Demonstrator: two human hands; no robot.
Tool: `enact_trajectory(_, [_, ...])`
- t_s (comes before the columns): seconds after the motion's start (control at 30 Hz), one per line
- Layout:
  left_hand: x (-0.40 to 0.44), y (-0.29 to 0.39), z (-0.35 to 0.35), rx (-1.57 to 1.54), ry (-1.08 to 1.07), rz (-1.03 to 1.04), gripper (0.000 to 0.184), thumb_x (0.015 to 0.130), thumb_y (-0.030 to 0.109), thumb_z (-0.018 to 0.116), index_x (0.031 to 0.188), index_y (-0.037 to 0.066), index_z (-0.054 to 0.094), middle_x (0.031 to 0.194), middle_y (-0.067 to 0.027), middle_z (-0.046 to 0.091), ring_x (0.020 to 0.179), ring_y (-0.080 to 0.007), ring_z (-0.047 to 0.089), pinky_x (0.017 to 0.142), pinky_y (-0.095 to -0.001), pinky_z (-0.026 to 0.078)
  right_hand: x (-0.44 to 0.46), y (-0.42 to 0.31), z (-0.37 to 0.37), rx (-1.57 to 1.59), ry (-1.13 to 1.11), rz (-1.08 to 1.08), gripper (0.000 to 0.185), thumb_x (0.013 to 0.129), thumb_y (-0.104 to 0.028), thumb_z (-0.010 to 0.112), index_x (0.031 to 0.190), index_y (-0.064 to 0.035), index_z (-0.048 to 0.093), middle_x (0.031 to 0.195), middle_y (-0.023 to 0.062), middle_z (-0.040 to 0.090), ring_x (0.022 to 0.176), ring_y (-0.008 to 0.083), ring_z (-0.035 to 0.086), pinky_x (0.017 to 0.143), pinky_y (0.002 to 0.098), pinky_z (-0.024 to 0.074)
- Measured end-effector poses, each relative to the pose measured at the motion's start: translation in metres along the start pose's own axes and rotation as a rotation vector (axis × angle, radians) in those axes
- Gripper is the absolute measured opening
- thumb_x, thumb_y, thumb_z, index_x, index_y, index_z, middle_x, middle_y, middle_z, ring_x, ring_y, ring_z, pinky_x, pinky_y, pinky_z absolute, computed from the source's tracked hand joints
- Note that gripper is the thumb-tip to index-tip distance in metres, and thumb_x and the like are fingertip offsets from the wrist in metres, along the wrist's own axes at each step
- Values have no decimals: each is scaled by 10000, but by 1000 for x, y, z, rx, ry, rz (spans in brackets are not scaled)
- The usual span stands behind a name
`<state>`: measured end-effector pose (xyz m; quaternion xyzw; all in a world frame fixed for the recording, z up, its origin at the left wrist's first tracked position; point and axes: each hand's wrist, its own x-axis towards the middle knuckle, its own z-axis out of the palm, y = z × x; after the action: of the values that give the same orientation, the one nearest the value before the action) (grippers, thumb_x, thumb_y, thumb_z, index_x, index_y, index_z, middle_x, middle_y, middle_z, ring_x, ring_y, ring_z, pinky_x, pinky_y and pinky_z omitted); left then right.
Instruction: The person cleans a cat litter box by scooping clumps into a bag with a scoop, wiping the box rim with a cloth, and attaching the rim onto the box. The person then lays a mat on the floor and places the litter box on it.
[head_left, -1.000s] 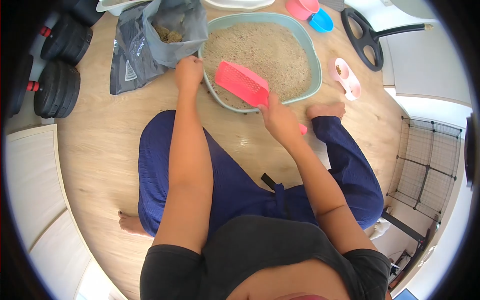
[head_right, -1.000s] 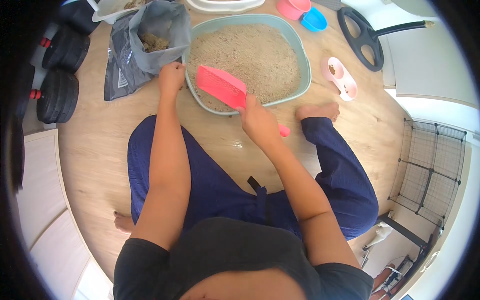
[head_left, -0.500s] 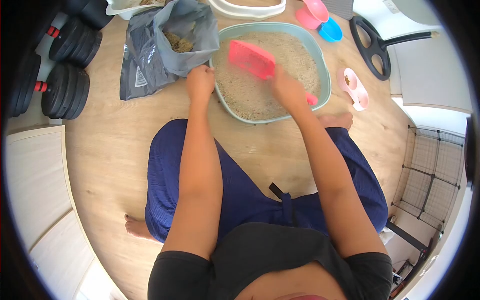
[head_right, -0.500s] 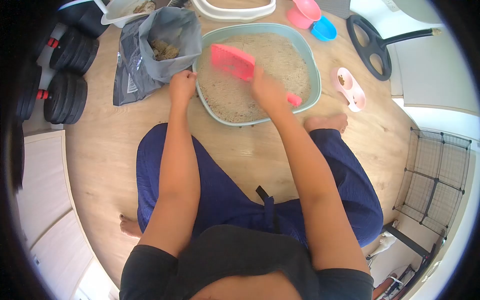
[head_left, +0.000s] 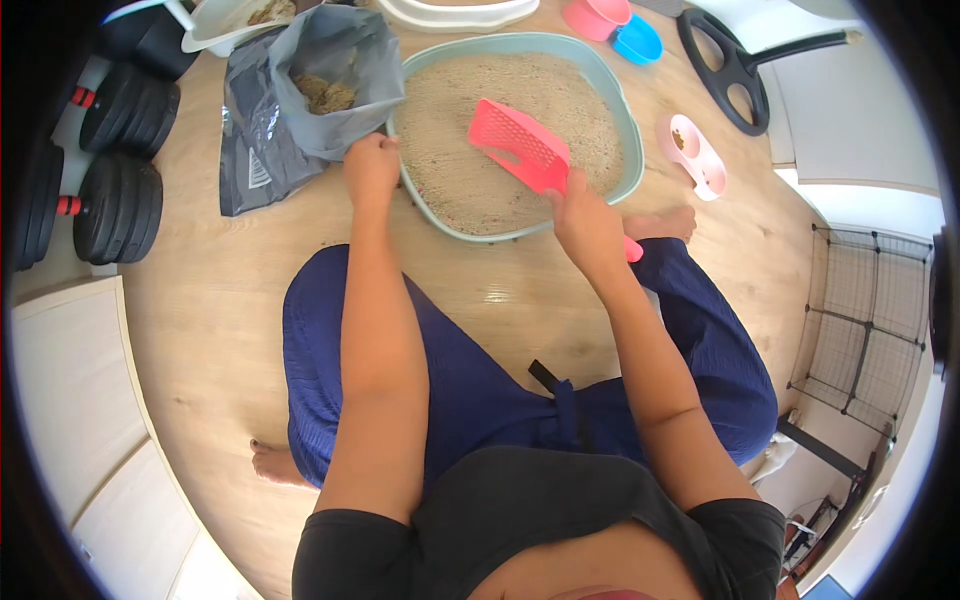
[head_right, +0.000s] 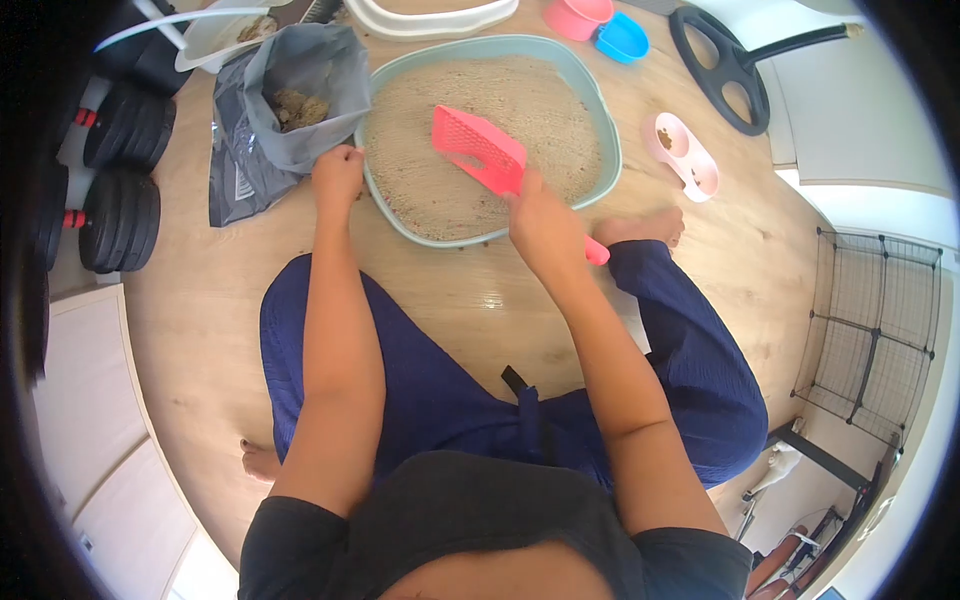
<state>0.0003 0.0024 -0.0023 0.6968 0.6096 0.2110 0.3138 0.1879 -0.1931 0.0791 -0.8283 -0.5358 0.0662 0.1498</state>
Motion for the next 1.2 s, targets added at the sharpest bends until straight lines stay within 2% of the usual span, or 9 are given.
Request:
enact_trajectory(0.1, [3,-4,2,13,12,34,249,810,260,583,830,28,669,814,-196,638,798,-370,603,716,-420,462,6,15,0,-44,-31,72,294,883,-270,512,1001,-25,403,700,251,593,662,449,579,577,543,439])
enact_trajectory(0.17, [4,-7,3,-14,-17,1,253,810,263,588,830,24,668,814,-199,637,785,-374,602,710,-416,460,18,28,3,-100,13,53,294,872,-275,520,982,-31,398,739,218,603,640,398,599,542,508,465])
enact_trajectory(0.5, [5,-4,1,-41,-59,-76,259,814,261,584,829,15,660,777,-187,639,756,-353,607,685,-406,453,92,71,14,-187,14,114,312,878,-310,508,1022,-48,416,823,211,628,715,392,618,596,492,487])
enact_trajectory(0.7, [5,-7,3,-9,-44,-69,248,810,263,584,829,28,662,792,-185,642,768,-358,607,691,-403,457,112,63,-24,-304,161,-19,302,847,-295,561,985,-50,452,848,155,615,728,354,629,607,486,489])
enact_trajectory(0.9, [3,-3,0,-13,-51,-67,251,810,271,577,834,37,664,814,-179,645,776,-358,608,693,-411,462,100,59,-31,-572,236,-206,194,812,-201,576,962,-93,515,768,73,577,695,248,606,596,383,470])
enact_trajectory(0.97, [5,-4,1,-1,-52,-62,244,812,270,574,840,46,668,815,-174,648,776,-354,610,699,-408,465,95,56,-28,-654,381,-326,314,793,-145,556,1104,-117,523,754,45,563,674,216,570,590,345,441])
enact_trajectory(1.0, [5,-5,1,-3,-49,-67,244,812,270,574,840,46,668,815,-174,648,776,-354,610,699,-408,465,90,52,-28,-653,381,-332,314,793,-145,556,1104,-117,523,754,45,563,674,216,570,590,345,441])
enact_trajectory(1.07, [6,-5,2,25,-48,-55,237,813,267,573,853,56,672,821,-171,651,780,-349,613,704,-405,467,79,44,-29,-656,284,-396,479,779,-97,532,1245,-196,489,756,30,545,641,200,537,584,339,422])
enact_trajectory(1.2, [3,-3,1,46,-12,-25,238,812,266,575,865,56,673,828,-170,653,789,-346,615,709,-407,467,74,34,-30,-674,252,-418,575,768,-67,529,1284,-312,462,743,23,523,624,194,525,589,328,412])
